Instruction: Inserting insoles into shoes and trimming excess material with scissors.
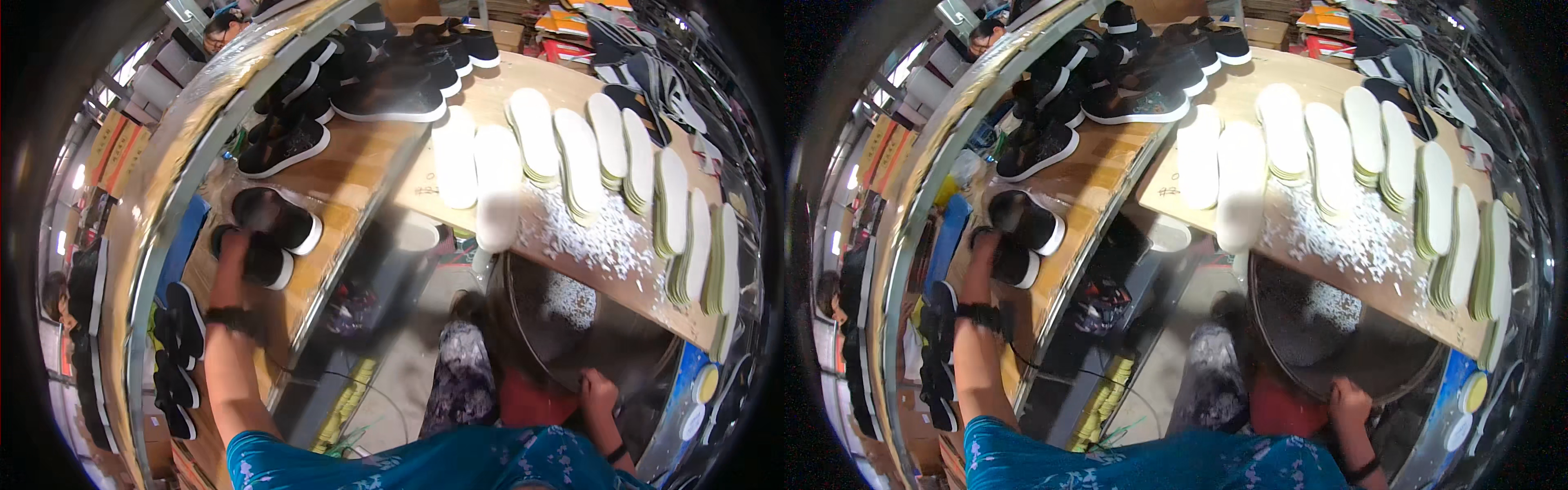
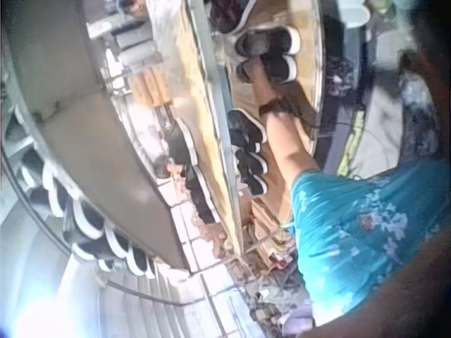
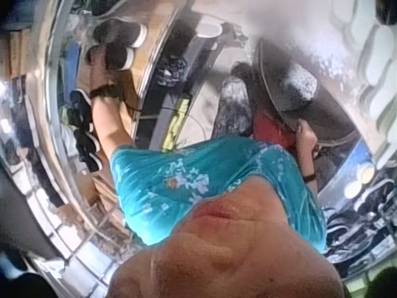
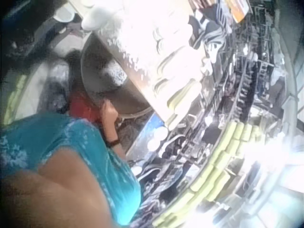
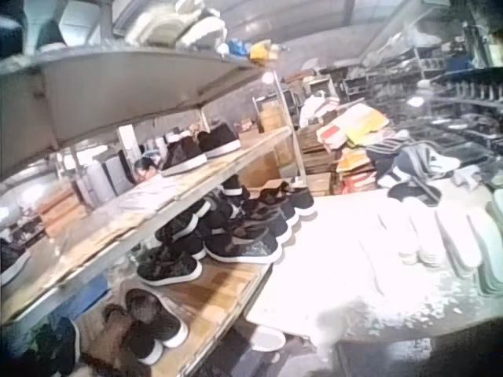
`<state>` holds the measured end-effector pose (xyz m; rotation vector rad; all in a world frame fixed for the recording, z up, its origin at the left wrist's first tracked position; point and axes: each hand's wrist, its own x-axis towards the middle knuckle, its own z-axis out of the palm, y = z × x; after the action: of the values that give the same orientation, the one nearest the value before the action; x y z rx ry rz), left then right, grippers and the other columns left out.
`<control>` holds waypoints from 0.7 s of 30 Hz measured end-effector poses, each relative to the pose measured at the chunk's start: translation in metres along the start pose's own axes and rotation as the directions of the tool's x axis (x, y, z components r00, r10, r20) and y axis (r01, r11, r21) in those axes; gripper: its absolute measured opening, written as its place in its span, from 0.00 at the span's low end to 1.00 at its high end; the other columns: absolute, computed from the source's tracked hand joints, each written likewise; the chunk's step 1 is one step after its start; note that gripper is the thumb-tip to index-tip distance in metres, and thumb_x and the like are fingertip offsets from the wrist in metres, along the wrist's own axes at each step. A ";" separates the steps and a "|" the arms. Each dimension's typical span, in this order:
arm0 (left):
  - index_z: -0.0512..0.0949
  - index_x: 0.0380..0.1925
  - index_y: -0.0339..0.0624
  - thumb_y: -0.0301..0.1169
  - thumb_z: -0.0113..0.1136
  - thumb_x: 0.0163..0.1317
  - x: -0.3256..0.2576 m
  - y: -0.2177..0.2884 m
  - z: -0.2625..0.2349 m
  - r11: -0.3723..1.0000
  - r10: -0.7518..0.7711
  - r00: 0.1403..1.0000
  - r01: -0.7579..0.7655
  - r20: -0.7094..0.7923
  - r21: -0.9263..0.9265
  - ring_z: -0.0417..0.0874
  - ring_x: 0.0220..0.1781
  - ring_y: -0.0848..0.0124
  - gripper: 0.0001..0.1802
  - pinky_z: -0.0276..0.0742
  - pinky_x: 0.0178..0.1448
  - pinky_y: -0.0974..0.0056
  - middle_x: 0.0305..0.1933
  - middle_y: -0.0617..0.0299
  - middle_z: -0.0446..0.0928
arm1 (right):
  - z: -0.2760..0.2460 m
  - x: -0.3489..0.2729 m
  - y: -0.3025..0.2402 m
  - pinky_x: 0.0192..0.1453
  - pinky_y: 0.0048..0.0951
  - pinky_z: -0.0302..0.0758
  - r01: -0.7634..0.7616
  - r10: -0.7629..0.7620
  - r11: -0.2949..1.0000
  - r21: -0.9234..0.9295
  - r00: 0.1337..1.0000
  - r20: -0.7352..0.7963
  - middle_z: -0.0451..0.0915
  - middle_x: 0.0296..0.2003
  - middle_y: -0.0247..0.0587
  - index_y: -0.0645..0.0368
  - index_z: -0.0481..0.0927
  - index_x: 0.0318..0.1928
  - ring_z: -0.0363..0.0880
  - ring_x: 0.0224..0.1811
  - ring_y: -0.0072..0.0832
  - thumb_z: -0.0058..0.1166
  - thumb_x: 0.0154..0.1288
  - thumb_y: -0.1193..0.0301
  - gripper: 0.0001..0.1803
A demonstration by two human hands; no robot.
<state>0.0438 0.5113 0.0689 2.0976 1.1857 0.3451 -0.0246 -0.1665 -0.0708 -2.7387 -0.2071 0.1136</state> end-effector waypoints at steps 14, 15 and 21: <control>0.69 0.51 0.29 0.40 0.54 0.57 0.107 -0.040 0.004 0.961 0.137 0.976 -0.090 -0.167 0.262 0.73 0.52 0.59 0.27 0.67 0.55 0.58 0.52 0.46 0.72 | -0.004 0.002 0.009 0.30 0.42 0.72 -0.116 0.177 0.969 -0.219 0.941 0.287 0.75 0.22 0.46 0.54 0.77 0.30 0.76 0.27 0.45 0.54 0.46 0.70 0.07; 0.69 0.51 0.29 0.40 0.54 0.58 0.114 -0.041 0.002 0.918 0.195 0.969 -0.127 -0.149 0.376 0.73 0.52 0.60 0.27 0.67 0.56 0.59 0.52 0.46 0.72 | -0.005 0.002 0.009 0.30 0.42 0.72 -0.192 0.230 0.970 -0.147 0.921 0.313 0.76 0.23 0.46 0.52 0.78 0.32 0.76 0.27 0.45 0.52 0.48 0.67 0.09; 0.68 0.52 0.29 0.34 0.50 0.62 0.080 0.077 0.036 0.599 0.666 0.741 -0.465 -0.084 0.651 0.73 0.53 0.62 0.22 0.66 0.57 0.61 0.52 0.47 0.72 | -0.004 0.008 0.006 0.35 0.43 0.74 -0.136 0.133 0.991 -0.006 0.954 0.268 0.78 0.28 0.43 0.51 0.75 0.33 0.78 0.33 0.44 0.45 0.54 0.64 0.09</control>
<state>0.1560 0.5355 0.0875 3.0929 0.7842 0.7100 -0.0160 -0.1724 -0.0702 -2.7150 -0.0922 0.5233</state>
